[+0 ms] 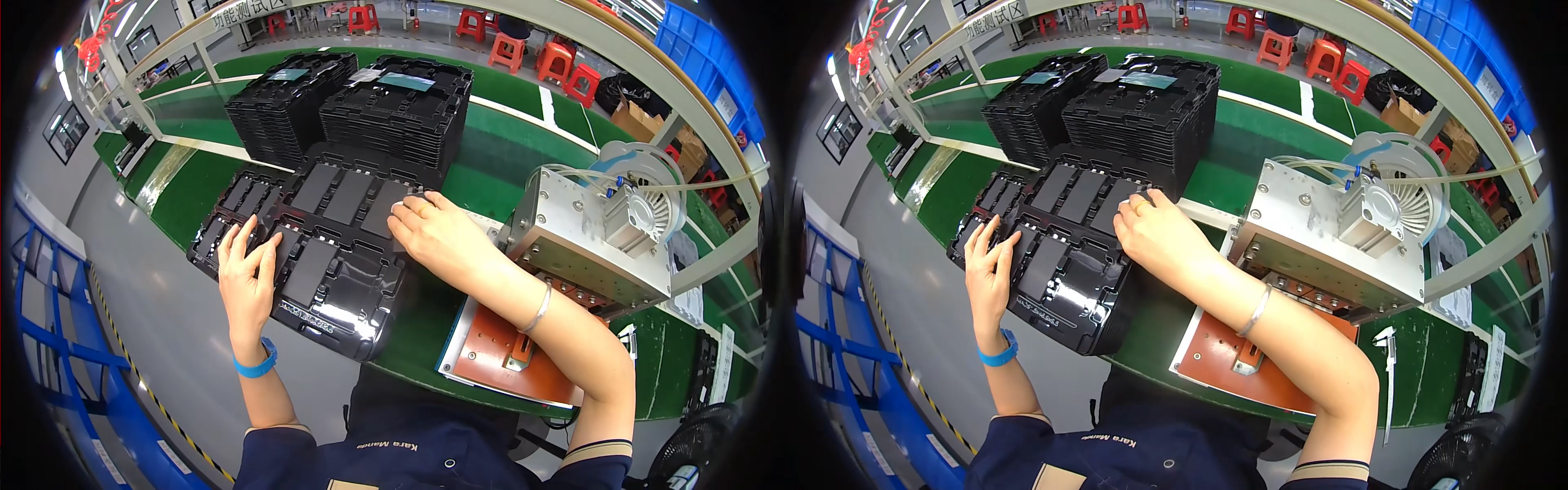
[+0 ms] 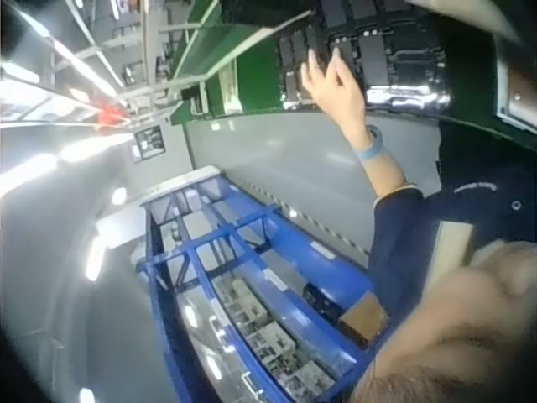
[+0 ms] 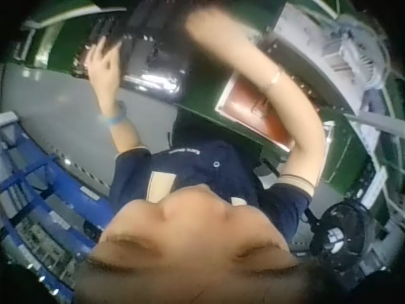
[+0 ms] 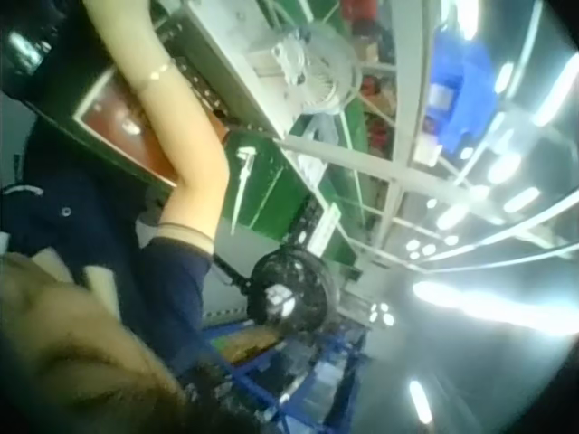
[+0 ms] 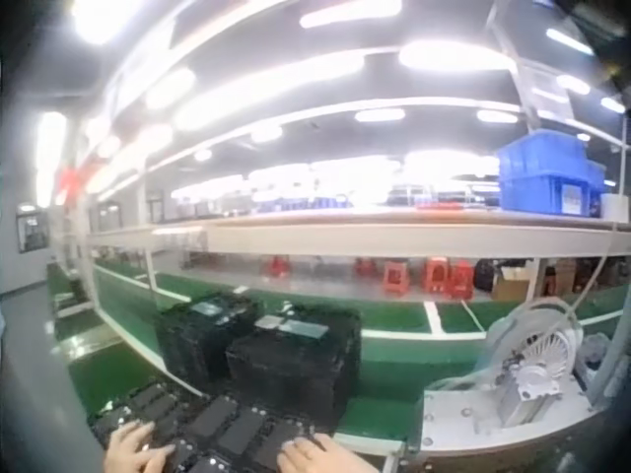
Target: The person repeatedly picks up black rectangular electronic components from a stack and places them into a jig on a workbench. They press down on the components to secure them in the jig, then remove them and place them back onto the stack. This cycle is performed multiple times throughout the video.
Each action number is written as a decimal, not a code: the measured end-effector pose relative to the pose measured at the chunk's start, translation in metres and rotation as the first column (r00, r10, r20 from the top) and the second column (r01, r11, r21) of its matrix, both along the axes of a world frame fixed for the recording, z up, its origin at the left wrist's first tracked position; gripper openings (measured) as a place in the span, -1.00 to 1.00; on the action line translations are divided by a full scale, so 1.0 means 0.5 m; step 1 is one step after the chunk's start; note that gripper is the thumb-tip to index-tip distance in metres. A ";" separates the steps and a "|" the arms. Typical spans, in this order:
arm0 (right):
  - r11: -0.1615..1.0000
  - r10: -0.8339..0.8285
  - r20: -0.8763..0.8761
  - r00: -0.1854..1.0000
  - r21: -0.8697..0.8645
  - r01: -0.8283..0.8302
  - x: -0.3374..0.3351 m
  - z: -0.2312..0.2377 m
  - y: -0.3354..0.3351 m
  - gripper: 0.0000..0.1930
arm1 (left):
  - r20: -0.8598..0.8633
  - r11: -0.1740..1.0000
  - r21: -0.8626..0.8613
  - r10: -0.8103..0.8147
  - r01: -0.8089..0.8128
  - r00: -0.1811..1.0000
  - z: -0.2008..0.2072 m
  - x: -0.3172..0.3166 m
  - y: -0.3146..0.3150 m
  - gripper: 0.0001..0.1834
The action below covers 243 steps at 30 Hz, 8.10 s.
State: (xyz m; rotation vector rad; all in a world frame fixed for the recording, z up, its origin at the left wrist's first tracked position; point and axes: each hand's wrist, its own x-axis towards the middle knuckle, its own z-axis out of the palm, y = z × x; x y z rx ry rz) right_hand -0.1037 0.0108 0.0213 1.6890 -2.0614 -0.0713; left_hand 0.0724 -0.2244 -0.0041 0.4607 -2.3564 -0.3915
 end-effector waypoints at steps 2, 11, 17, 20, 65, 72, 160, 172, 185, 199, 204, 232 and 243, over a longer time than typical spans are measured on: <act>0.995 0.004 -0.042 0.999 -0.101 -0.009 0.013 -0.003 0.033 -0.69 | -0.001 1.000 -0.013 -0.008 0.008 1.000 0.000 -0.001 -0.001 -0.74; 0.877 -0.413 -0.108 0.904 -0.316 0.362 0.246 0.028 0.342 -0.66 | -0.434 0.960 -0.268 -0.193 0.079 0.880 0.011 0.062 0.133 -0.76; 0.762 -0.477 0.446 0.757 -0.219 0.610 0.283 -0.045 0.435 -0.61 | -0.044 0.449 -0.356 -0.884 0.819 0.465 -0.001 0.024 0.310 -0.77; 0.777 -0.367 0.591 0.719 -0.230 0.586 0.262 -0.035 0.444 -0.68 | 0.046 0.321 -0.202 -0.941 0.925 0.336 -0.006 -0.035 0.403 -0.61; 0.819 -0.273 0.677 0.684 -0.210 0.535 0.216 -0.048 0.468 -0.63 | 0.379 0.253 0.240 -0.913 0.937 0.149 0.014 -0.133 0.463 -0.12; 0.828 -0.269 0.681 0.681 -0.197 0.524 0.211 -0.047 0.470 -0.62 | 0.412 0.256 0.241 -0.900 0.936 0.140 0.004 -0.133 0.462 -0.15; -0.165 -0.798 0.588 -0.129 -0.008 0.986 0.230 -0.226 0.907 -0.72 | -0.361 -0.227 0.931 -0.683 0.285 0.635 0.022 -0.072 0.487 -0.82; -0.059 -0.399 0.840 0.368 -0.424 0.904 0.317 -0.084 0.738 -0.44 | -0.400 -0.296 0.917 -0.692 0.269 0.601 0.009 -0.091 0.475 -0.84; 0.441 -0.346 0.546 0.763 -0.623 0.646 0.275 -0.029 0.525 -0.47 | -0.388 -0.276 0.921 -0.695 0.274 0.605 0.003 -0.090 0.476 -0.90; 0.452 -0.346 0.509 0.789 -0.647 0.615 0.272 -0.042 0.522 -0.48 | -0.433 -0.321 0.901 -0.674 0.290 0.599 0.000 -0.093 0.473 -0.83; 0.462 -0.352 0.491 0.797 -0.650 0.604 0.272 -0.044 0.525 -0.47 | -0.434 -0.311 0.901 -0.672 0.304 0.600 -0.006 -0.094 0.474 -0.82; 0.484 -0.310 0.475 0.823 -0.666 0.567 0.275 -0.052 0.522 -0.46 | -0.364 -0.262 0.931 -0.673 0.254 0.644 -0.004 -0.095 0.476 -0.88; 0.380 -0.329 0.634 0.700 -0.590 0.713 0.297 -0.044 0.553 -0.40 | -0.268 0.012 0.890 -0.796 0.457 0.542 0.055 -0.048 0.420 -0.82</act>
